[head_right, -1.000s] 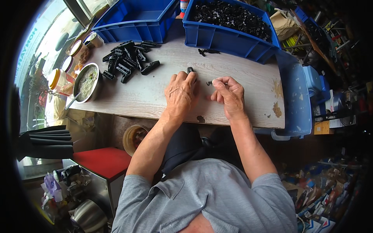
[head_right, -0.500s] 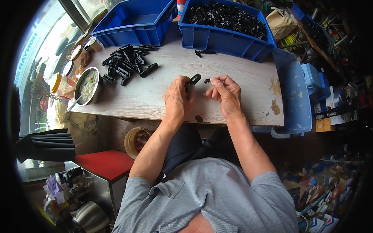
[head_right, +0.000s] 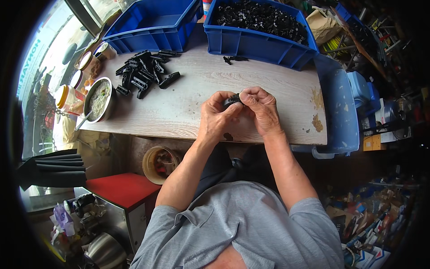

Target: Assembling small black plastic components by hand at a workbench.

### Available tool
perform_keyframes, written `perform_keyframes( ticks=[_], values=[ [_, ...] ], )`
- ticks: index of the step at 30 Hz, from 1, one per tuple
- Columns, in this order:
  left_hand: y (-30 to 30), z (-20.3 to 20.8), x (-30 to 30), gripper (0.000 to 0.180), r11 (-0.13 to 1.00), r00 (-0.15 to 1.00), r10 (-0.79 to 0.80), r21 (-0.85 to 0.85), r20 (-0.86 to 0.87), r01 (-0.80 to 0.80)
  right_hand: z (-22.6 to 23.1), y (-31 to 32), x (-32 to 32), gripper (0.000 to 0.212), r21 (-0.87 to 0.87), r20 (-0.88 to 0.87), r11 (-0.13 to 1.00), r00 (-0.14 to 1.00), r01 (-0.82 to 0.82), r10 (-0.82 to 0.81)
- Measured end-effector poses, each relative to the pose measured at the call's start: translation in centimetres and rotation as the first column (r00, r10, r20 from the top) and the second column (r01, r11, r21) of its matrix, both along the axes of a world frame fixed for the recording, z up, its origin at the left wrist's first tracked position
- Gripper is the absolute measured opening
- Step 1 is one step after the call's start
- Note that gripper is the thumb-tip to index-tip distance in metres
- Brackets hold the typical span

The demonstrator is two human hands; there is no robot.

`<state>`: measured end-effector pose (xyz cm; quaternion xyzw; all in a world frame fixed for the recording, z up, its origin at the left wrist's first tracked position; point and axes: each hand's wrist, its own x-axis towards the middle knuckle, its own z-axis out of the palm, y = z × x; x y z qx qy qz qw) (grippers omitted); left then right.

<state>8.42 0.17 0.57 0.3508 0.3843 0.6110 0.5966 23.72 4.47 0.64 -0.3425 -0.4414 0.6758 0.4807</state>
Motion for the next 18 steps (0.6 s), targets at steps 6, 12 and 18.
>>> perform_keyframes(
  ticks=[6,12,18],
  values=[
    [0.2,0.4,0.0,0.023,0.999,1.0,-0.009,-0.032,-0.021,0.008,0.7,-0.1,-0.2,0.015,-0.024,0.009,1.0,1.0,-0.013,0.013],
    [0.2,1.7,-0.4,0.02,0.991,1.0,0.004,-0.136,0.022,-0.001,1.1,0.3,-0.2,0.016,-0.036,0.045,0.999,0.999,-0.022,0.023],
    [0.3,1.3,-0.1,0.016,0.983,0.995,0.095,-0.163,0.036,-0.088,1.9,0.0,-0.9,0.019,-0.047,0.134,0.999,0.991,0.016,-0.009]
  ],
)
